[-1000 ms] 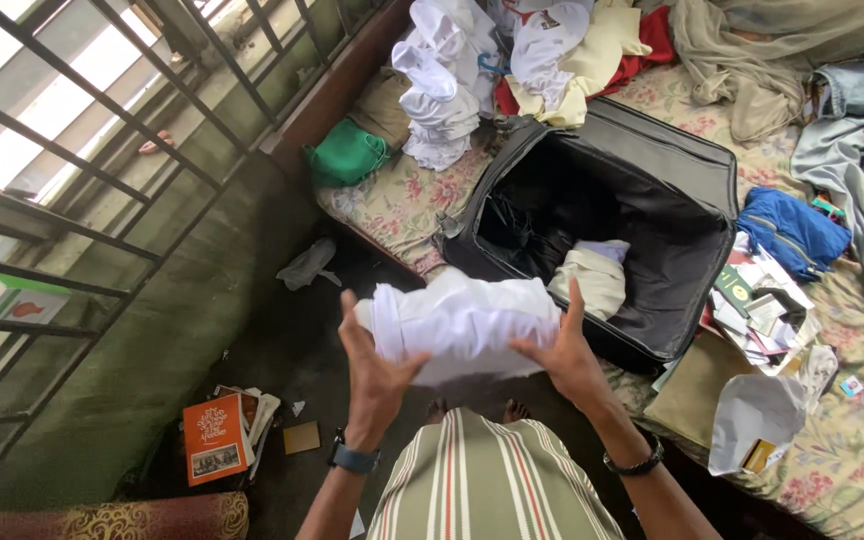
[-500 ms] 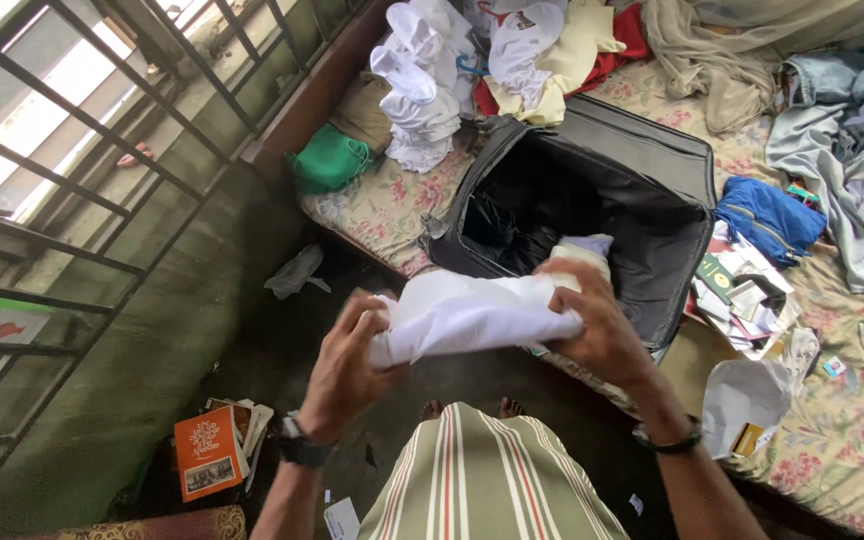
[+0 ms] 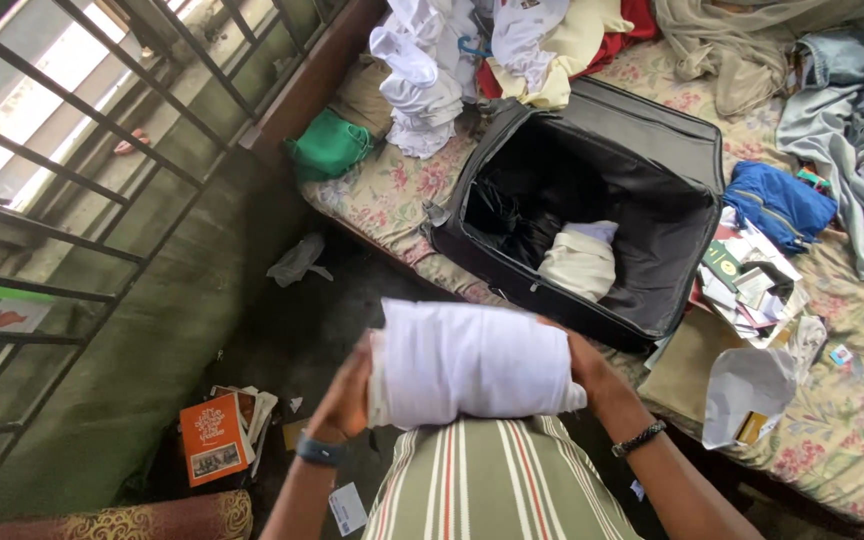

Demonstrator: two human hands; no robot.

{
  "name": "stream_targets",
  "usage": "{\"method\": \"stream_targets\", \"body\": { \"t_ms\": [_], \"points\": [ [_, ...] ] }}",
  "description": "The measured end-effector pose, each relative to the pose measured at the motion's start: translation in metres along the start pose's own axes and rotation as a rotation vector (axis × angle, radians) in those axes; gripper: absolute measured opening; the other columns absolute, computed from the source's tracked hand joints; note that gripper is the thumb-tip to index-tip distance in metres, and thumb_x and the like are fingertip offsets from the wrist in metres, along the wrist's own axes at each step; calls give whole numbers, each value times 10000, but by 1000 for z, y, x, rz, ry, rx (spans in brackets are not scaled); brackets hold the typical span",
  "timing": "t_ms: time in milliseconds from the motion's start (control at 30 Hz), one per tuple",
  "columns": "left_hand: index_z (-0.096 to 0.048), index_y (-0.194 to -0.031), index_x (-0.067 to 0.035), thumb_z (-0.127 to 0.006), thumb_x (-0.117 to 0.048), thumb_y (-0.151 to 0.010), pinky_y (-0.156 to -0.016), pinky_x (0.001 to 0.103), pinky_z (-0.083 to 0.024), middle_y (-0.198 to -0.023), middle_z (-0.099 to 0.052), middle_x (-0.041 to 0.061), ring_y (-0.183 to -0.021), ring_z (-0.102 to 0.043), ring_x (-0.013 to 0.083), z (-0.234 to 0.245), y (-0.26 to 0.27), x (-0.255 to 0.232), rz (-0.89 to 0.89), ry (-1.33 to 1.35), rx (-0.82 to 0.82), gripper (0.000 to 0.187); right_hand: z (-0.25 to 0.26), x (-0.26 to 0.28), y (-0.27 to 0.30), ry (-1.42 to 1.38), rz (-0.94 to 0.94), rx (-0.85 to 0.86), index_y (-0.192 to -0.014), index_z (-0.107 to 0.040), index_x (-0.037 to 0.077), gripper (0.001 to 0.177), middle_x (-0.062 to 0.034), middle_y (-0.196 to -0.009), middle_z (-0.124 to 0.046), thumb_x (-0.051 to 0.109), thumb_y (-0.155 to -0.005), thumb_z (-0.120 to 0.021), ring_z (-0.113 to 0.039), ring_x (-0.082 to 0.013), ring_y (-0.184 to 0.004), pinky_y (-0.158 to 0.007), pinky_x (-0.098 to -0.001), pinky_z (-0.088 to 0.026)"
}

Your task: Packing various items of clothing into a suitcase on a bed.

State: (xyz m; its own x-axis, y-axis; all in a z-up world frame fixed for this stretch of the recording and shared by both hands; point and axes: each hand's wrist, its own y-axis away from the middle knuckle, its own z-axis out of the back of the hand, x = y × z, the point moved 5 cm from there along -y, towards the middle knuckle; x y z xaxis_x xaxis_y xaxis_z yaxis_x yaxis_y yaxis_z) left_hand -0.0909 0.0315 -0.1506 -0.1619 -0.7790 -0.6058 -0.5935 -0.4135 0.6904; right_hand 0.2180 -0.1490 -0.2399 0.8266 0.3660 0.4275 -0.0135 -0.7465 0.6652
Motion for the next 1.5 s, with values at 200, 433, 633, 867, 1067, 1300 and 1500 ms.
{"method": "stream_targets", "body": {
  "t_ms": [200, 433, 633, 867, 1067, 1300, 1500],
  "points": [
    [-411, -1496, -33, -781, -360, -695, -983, 604, -571, -1411, -558, 284, -1223, -633, 408, -20, 4, -6, -67, -130, -144, 942, -53, 20, 35, -211, -34, 74, -1392, -523, -135, 925, -308, -1336, -627, 640, -898, -628, -638, -375, -1188, -1023, -492, -509],
    [-109, -1568, -146, -784, -153, -755, -1085, 486, -489, -1487, -419, 266, -1303, -580, 371, -32, 21, -28, -177, -191, -340, 1057, -62, 34, 37, 631, 109, -294, -1591, -242, 160, 1051, -231, -1524, -429, 293, -738, -841, -515, -337, -1356, -1107, -494, -481],
    [-454, -1428, -21, -955, -80, -588, -1077, 475, -420, -1573, -383, 218, -1361, -448, 398, -70, 45, -44, -757, -955, -293, 980, -72, 38, 33, 548, 244, -119, -1536, -427, 102, 811, -165, -1488, -536, 198, -815, -786, -544, -291, -1332, -1080, -430, -484],
    [-711, -1063, -88, -886, -132, -675, -907, 419, -554, -1161, -667, 93, -1072, -643, 301, -71, 56, -57, -897, -1259, -354, 428, -90, 80, 68, 773, 235, -107, -1441, -553, 126, 664, -147, -1334, -631, 313, -831, -739, -655, -251, -1139, -940, -402, -567],
    [-714, -1005, -75, -799, -109, -706, -799, 303, -592, -1067, -704, 77, -948, -693, 162, -95, 105, -95, -928, -651, 144, 313, -91, 123, 117, 1443, 90, 7, -1289, -712, 115, 588, -137, -1229, -740, 544, -892, -652, -698, -270, -1059, -917, -398, -550],
    [-663, -1013, 8, -776, -113, -816, -798, 295, -513, -940, -633, 88, -898, -588, 154, -136, 69, -131, -754, -602, 391, 258, -266, 77, 144, 801, 24, 199, -1380, -575, 33, 509, -153, -1381, -617, 360, -1001, -481, -581, -219, -1191, -1027, -339, -483],
    [-510, -1402, 18, -814, -238, -781, -1053, 489, -430, -1382, -567, 208, -1270, -506, 350, -139, 53, -132, -1250, -1258, -341, 737, -223, 18, 120, 795, 162, 171, -1365, -584, 21, 507, -157, -1343, -624, 363, -1002, -496, -588, -224, -1164, -1004, -347, -490]
  ]
}}
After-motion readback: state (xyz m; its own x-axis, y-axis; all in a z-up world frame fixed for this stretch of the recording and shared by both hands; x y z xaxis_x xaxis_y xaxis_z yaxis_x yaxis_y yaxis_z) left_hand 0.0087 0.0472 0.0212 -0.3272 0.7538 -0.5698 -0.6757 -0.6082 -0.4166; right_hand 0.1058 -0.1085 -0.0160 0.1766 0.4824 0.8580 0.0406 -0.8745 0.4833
